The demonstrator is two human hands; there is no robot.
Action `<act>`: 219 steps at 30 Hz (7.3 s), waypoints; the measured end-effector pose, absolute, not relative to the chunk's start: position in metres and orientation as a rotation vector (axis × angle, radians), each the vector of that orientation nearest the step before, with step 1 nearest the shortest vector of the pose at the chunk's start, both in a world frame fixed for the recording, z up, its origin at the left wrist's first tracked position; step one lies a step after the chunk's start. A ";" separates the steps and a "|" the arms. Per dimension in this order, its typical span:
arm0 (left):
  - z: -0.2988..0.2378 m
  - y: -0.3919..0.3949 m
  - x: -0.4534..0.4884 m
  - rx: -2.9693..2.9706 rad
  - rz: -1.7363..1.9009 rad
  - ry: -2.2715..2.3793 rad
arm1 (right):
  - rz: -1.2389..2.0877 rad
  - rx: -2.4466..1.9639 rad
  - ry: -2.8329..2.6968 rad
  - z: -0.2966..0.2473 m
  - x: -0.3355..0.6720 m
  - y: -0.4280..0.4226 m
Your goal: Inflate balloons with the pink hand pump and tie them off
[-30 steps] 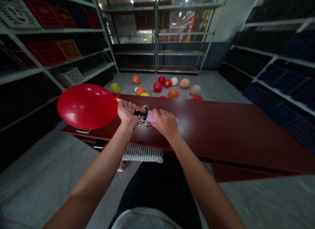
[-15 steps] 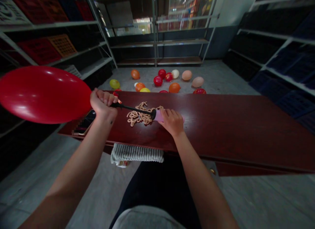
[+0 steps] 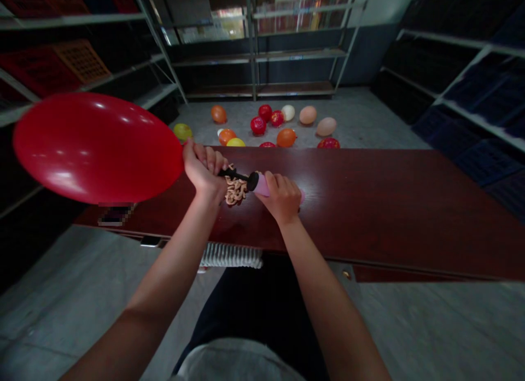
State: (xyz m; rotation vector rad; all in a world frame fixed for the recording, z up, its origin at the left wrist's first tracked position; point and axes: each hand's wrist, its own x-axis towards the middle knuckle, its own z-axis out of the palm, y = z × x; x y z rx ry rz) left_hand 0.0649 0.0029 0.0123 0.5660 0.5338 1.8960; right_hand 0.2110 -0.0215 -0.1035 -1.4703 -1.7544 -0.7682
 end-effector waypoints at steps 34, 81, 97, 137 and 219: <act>0.048 -0.020 -0.002 0.638 1.990 0.624 | -0.730 -1.409 -1.859 -0.107 0.209 -0.028; 0.048 -0.028 0.020 0.657 1.989 0.602 | -0.709 -1.363 -1.775 -0.106 0.210 -0.026; 0.002 -0.002 0.095 0.608 1.831 0.509 | -0.727 -1.410 -1.702 -0.103 0.210 -0.021; 0.003 -0.009 0.097 0.610 1.850 0.476 | -0.692 -1.408 -1.695 -0.109 0.211 -0.021; 0.010 -0.024 0.004 0.092 1.666 0.355 | -0.643 -1.676 -2.378 0.000 0.182 -0.106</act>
